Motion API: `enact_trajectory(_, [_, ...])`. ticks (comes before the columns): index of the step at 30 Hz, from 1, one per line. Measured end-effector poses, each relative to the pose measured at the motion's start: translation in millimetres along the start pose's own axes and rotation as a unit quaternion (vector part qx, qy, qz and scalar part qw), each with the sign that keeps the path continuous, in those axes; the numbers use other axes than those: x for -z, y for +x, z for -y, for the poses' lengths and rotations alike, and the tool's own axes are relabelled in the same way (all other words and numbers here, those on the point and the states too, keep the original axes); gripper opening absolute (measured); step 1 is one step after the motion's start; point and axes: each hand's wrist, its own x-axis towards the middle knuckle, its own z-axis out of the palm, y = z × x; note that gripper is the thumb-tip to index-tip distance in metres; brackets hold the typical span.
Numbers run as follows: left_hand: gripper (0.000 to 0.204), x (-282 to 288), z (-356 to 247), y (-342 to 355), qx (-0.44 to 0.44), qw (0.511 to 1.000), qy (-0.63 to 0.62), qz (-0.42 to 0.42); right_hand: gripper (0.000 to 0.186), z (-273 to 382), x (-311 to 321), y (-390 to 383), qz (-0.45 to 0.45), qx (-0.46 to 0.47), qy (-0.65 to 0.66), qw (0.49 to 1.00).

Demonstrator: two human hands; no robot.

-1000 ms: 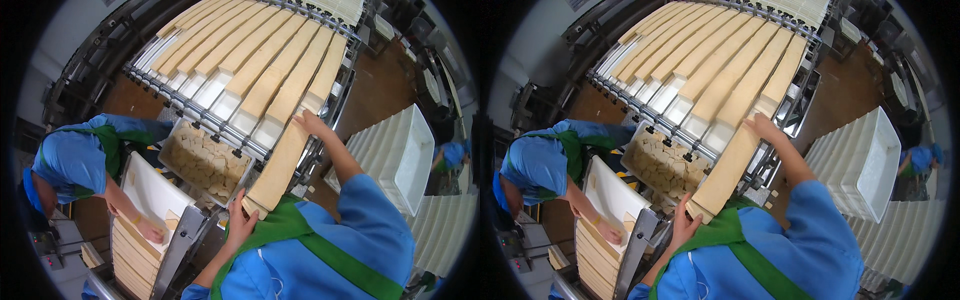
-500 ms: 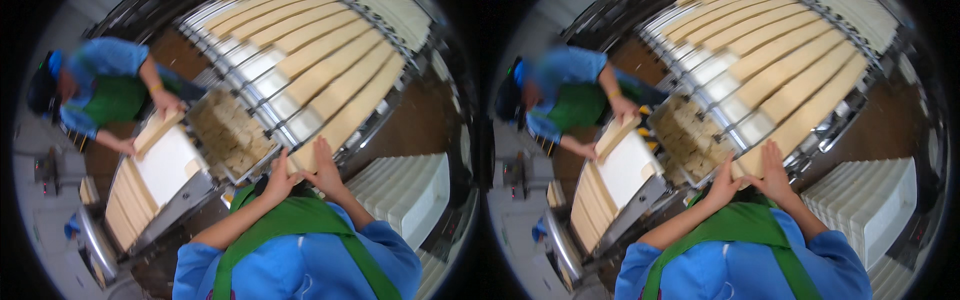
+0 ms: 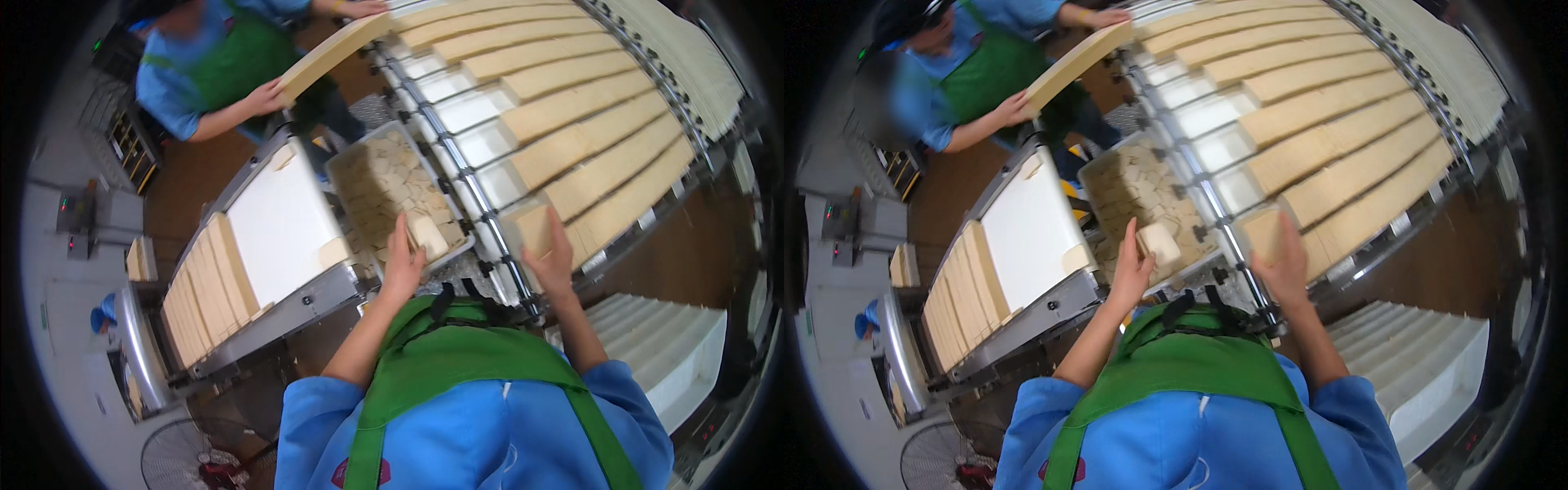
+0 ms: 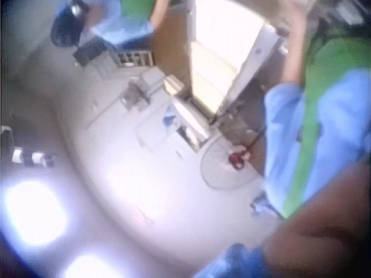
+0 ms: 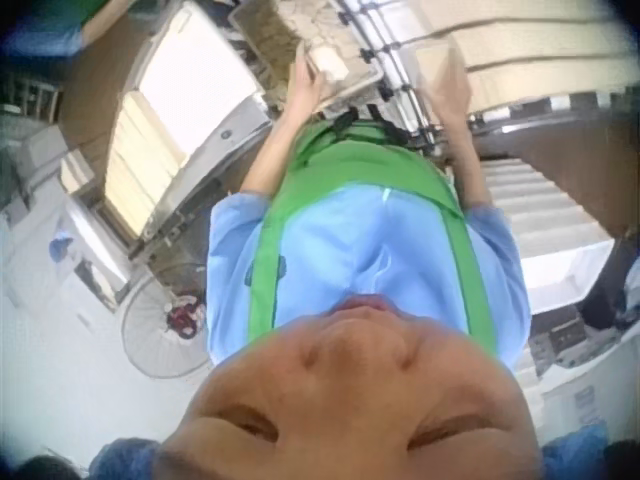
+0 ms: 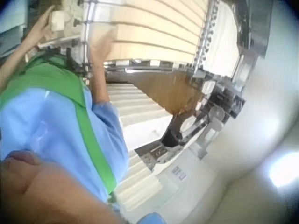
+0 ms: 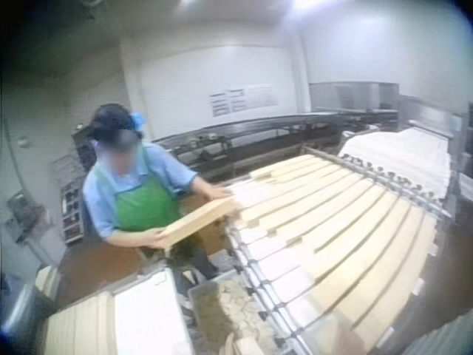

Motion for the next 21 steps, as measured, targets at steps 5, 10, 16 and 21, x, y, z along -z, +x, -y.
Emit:
enact_trajectory(5, [0.042,85.4,102.4,2.2,-0.012,0.93,0.309,-0.198,0.074,-56.9,-18.1,24.8,0.014,0.05,-0.258,0.965])
enact_trajectory(10, [0.048,125.6,167.9,-15.1,0.192,0.908,0.305,-0.213,0.071,-73.3,-7.3,23.1,0.059,-0.015,-0.317,0.946])
enact_trajectory(16, [0.037,133.9,192.3,2.2,0.194,0.95,0.175,-0.171,0.04,-171.0,111.1,-38.9,-0.294,-0.102,-0.208,0.927])
enact_trajectory(21, [0.035,84.9,174.7,70.8,0.234,0.958,-0.112,-0.118,0.043,-361.1,264.4,-329.4,-0.534,-0.412,-0.21,0.708])
